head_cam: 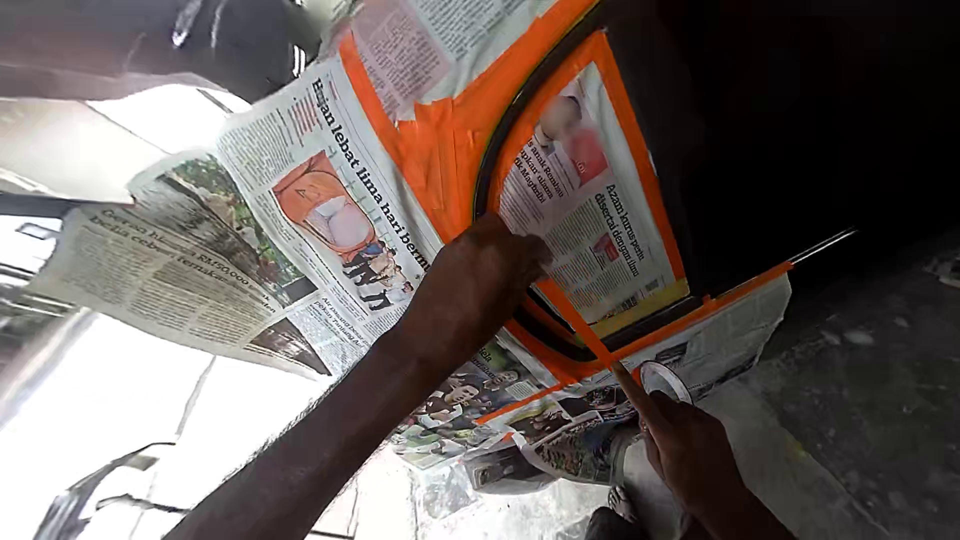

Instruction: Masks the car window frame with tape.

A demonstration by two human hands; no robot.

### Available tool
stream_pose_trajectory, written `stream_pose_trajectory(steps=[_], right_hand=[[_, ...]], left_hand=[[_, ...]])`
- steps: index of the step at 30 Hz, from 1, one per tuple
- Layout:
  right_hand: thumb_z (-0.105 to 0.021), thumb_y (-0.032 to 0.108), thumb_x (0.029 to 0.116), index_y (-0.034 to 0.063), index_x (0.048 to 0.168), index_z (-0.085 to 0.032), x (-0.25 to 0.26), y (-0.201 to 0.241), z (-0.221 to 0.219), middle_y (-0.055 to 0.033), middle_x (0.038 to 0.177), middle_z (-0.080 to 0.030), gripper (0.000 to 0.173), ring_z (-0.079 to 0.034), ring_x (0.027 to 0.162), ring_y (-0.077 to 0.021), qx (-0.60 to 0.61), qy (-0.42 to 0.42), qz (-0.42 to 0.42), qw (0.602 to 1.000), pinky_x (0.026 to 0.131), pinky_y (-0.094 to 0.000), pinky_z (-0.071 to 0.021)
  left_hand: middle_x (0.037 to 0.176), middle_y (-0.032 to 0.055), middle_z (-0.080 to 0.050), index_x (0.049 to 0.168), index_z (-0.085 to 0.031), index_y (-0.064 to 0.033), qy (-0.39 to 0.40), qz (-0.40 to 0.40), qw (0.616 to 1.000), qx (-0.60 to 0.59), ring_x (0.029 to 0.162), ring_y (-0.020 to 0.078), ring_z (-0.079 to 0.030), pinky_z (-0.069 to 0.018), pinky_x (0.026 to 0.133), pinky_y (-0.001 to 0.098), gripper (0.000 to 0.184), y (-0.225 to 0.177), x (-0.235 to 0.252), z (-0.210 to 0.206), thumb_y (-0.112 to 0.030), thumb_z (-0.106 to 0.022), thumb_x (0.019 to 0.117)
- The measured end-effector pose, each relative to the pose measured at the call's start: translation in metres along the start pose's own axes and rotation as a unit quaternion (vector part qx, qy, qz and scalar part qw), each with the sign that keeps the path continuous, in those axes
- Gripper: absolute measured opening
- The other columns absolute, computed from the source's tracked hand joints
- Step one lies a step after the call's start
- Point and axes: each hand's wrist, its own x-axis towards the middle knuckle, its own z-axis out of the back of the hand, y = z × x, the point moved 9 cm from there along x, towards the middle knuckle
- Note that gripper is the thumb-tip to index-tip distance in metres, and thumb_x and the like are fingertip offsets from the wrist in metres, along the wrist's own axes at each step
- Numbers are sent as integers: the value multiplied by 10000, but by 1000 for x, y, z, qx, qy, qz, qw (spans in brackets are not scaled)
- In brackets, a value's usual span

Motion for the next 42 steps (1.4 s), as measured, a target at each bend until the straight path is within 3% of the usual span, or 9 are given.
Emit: stream_pose_trajectory(steps=[3, 7, 9, 11, 17, 30, 33, 37, 42], right_hand=[[-588, 56, 869, 226, 1447, -598, 5, 9, -15, -45, 619, -548, 603, -531, 456, -226, -18, 1, -7, 1000, 416, -374, -438], [-606, 51, 888, 246, 1475, -570, 8, 18, -33, -54, 625, -537, 619, -520, 448, -231, -35, -19, -26, 999, 417, -370, -429], [-630, 34, 866, 252, 1481, -562, 11, 22, -40, -68, 640, -555, 656, -530, 452, -242, -42, -23, -42, 998, 422, -380, -438], [-631, 38, 867, 262, 1496, -543, 13, 28, -41, -64, 638, -547, 674, -528, 453, -237, -43, -23, -51, 997, 424, -379, -435], [-624, 38, 898, 271, 1524, -508, 12, 36, -57, -65, 635, -533, 677, -525, 455, -237, -51, -32, -64, 996, 426, -375, -429], [-664, 24, 885, 271, 1528, -501, 15, 27, -83, -76, 682, -553, 708, -539, 483, -240, -88, -23, -93, 991, 441, -372, -440], [-675, 22, 875, 273, 1525, -504, 16, 26, -86, -81, 690, -554, 718, -539, 484, -244, -90, -16, -93, 991, 440, -374, -442], [-679, 27, 878, 284, 1532, -493, 19, 25, -89, -83, 690, -552, 726, -536, 488, -241, -91, -7, -94, 991, 448, -369, -441], [-680, 41, 882, 293, 1540, -479, 23, 27, -92, -87, 697, -544, 732, -529, 486, -235, -110, 4, -95, 989, 452, -359, -429]], left_hand=[[846, 30, -673, 928, -761, -190, -8, -29, 996, 84, 893, 243, -635, -523, 778, 425, 49, -2, 0, 5, -213, -722, 945], [887, 17, -689, 912, -735, -188, -30, -59, 987, 143, 981, 290, -593, -433, 815, 450, 69, -4, 1, 3, -249, -728, 944], [1202, 91, -648, 943, -723, -141, -5, -78, 983, 163, 1096, 352, -565, -454, 852, 504, 110, -4, 3, 3, -239, -682, 973], [1349, 115, -581, 958, -715, -123, 11, -88, 981, 173, 1146, 369, -540, -444, 879, 518, 136, 1, 6, 5, -235, -645, 991], [1189, 113, -596, 973, -693, -114, 26, -139, 966, 215, 1093, 356, -522, -396, 848, 495, 144, 3, 3, -2, -248, -643, 994], [1093, 134, -600, 971, -688, -97, 18, -139, 957, 253, 1052, 359, -533, -377, 818, 501, 157, 10, 0, -26, -244, -639, 996], [1098, 186, -593, 1078, -652, -73, 20, -133, 963, 234, 1035, 417, -558, -420, 784, 539, 266, 10, 8, -16, -274, -737, 926], [1090, 220, -578, 1235, -593, -44, 59, -152, 969, 183, 1015, 443, -597, -497, 840, 566, 424, 14, 31, 9, -143, -792, 874], [1377, 184, -551, 1252, -646, -131, 43, -248, 946, 202, 1292, 452, -469, -385, 972, 600, 302, 3, 24, 3, -242, -619, 972]])
